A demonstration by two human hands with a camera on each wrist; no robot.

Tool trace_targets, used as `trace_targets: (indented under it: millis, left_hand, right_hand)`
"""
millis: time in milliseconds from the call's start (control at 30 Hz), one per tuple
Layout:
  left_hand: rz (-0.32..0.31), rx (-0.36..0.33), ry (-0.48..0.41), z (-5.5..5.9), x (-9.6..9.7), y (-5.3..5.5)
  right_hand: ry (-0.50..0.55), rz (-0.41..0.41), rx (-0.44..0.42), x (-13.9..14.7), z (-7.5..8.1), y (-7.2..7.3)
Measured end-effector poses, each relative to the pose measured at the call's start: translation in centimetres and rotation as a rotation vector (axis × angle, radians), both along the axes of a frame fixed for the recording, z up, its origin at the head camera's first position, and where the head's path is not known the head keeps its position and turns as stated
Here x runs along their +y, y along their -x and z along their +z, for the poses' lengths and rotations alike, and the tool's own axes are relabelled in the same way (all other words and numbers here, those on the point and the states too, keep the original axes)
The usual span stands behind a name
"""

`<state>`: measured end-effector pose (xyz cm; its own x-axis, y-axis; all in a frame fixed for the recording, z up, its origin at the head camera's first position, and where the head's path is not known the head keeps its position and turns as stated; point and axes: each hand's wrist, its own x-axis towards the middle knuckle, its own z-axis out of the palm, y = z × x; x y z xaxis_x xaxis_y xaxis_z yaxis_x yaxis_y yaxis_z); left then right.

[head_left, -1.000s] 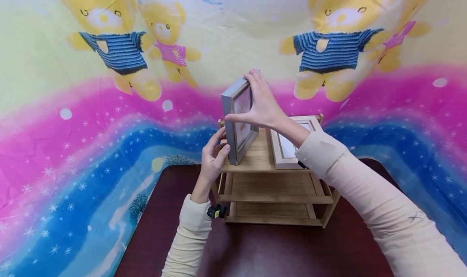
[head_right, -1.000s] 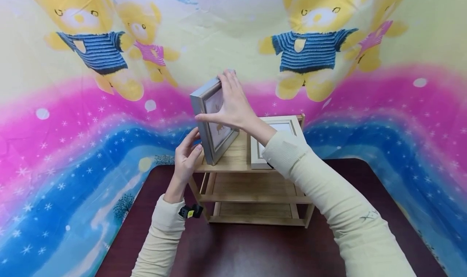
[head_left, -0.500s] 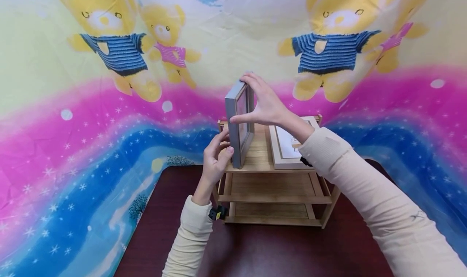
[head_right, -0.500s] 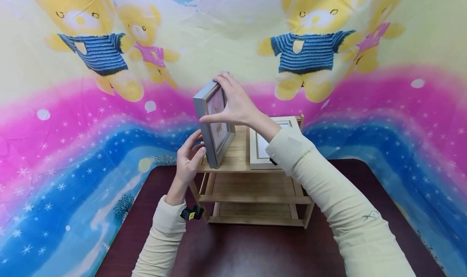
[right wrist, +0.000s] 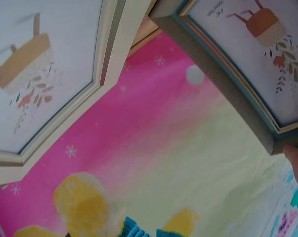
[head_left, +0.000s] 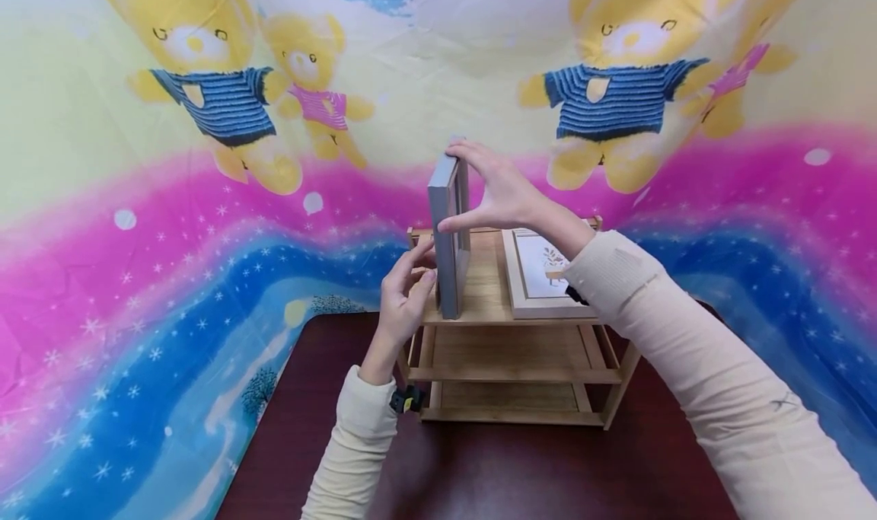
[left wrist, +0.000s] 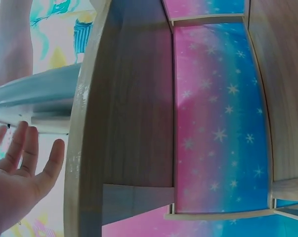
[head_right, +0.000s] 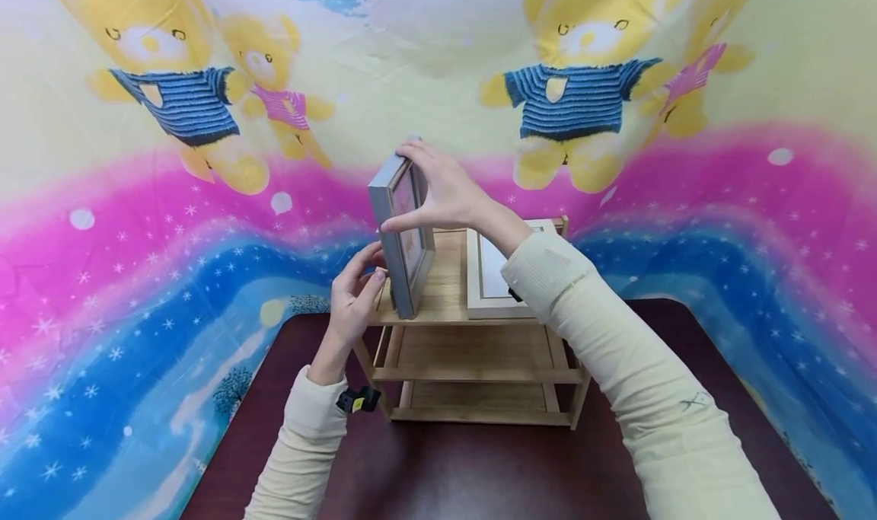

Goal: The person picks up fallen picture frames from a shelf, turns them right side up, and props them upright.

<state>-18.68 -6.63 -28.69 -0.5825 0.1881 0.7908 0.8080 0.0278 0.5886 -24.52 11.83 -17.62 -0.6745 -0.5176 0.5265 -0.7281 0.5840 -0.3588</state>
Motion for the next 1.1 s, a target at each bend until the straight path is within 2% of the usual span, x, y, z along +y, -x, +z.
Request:
trace_targets:
  millis: [167, 267, 333, 467, 667, 933, 1100]
  left_hand:
    - [0.083, -0.157, 0.037, 0.6, -0.2, 0.4]
    - [0.096, -0.23, 0.08, 1.1, -0.4, 0.6]
    - [0.096, -0.253, 0.118, 1.3, -0.5, 0.7]
    - [0.094, -0.243, 0.192, 1.4, -0.5, 0.9]
    - [0.098, -0.221, 0.235, 1.8, -0.1, 0.8]
    - [0.146, -0.192, 0.288, 2.4, -0.1, 0.6]
    - [0.174, -0.17, 0.293, 2.4, -0.2, 0.8]
  right_hand:
    - [-0.033, 0.028, 0.0, 0.2, 0.3, 0.3]
    - [-0.049, 0.041, 0.005, 0.2, 0.5, 0.5]
    - [-0.057, 0.047, 0.003, 0.3, 0.5, 0.6]
    - [-0.06, 0.061, -0.007, 0.3, 0.4, 0.7]
    - [-0.03, 0.097, -0.008, 0.6, 0.3, 0.8]
    - [0.012, 0.174, 0.075, 0.4, 0.2, 1.1]
    - [0.024, 0.212, 0.114, -0.2, 0.1, 1.1]
